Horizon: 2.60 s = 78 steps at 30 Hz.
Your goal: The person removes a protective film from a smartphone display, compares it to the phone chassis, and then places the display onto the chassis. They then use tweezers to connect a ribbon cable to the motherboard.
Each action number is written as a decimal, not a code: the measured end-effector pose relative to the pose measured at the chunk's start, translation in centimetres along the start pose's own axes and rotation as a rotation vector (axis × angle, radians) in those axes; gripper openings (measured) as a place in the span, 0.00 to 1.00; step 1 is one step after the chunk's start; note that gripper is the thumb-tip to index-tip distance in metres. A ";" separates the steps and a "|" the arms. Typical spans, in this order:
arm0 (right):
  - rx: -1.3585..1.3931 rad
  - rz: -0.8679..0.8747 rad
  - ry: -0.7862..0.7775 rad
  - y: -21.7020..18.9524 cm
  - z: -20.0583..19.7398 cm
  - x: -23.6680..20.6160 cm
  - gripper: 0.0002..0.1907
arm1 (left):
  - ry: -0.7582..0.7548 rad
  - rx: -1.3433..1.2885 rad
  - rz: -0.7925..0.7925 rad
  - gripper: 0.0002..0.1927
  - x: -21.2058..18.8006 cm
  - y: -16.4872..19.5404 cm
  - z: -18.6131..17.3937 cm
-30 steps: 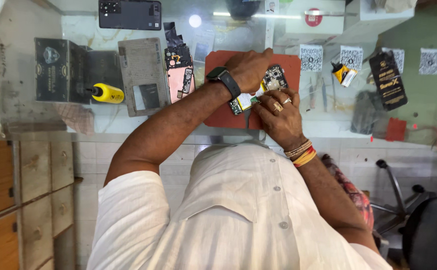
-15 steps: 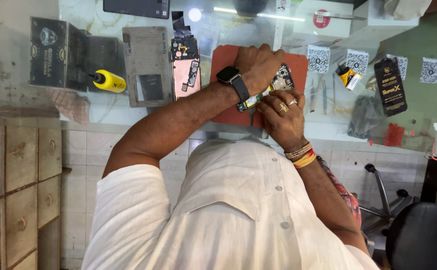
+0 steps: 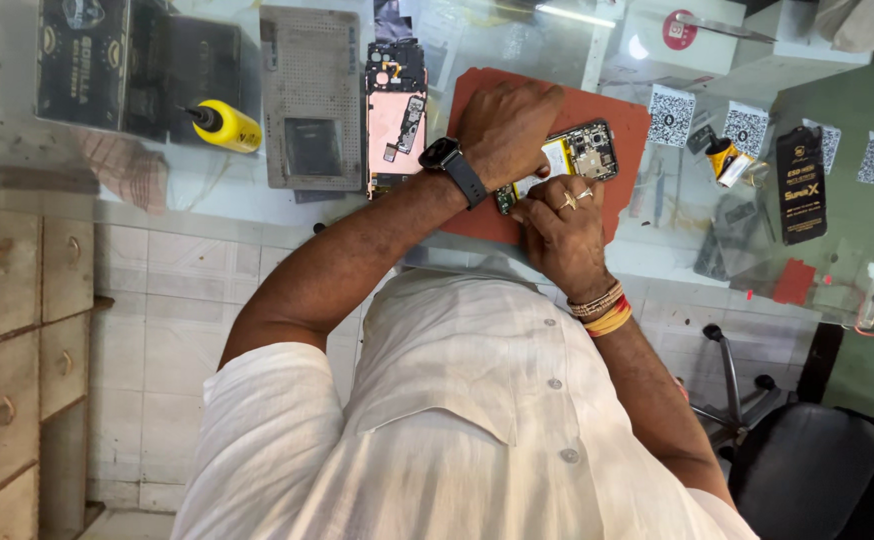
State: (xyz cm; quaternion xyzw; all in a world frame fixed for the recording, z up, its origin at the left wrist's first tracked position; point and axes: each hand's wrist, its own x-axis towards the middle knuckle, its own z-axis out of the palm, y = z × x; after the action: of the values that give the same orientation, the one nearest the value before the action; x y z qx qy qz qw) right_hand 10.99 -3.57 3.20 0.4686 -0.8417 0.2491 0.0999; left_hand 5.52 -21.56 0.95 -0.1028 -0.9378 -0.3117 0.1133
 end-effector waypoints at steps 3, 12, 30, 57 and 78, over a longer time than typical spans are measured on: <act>-0.023 0.004 -0.001 -0.2 0.4 0.2 0.08 | -0.032 0.006 -0.034 0.29 -0.1 -0.3 0.4; 0.030 -0.008 0.117 -0.4 0.5 -0.1 0.09 | -0.025 0.006 -0.012 0.31 -0.2 -0.7 0.6; -0.060 -0.115 0.097 -0.3 0.7 -0.8 0.15 | -0.048 0.003 -0.041 0.31 -0.4 -0.7 0.7; -0.094 -0.152 0.031 -1.5 0.1 0.2 0.15 | -0.036 -0.018 -0.010 0.30 -0.2 -1.1 1.1; -0.127 -0.134 0.015 -2.0 0.1 0.2 0.15 | -0.055 -0.050 -0.028 0.29 -0.1 -1.5 1.9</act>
State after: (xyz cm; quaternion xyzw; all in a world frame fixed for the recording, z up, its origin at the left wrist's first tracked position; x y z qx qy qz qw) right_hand 12.57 -4.61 3.78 0.5147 -0.8217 0.1916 0.1523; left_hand 4.92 -21.60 -1.44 -0.1009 -0.9339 -0.3335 0.0806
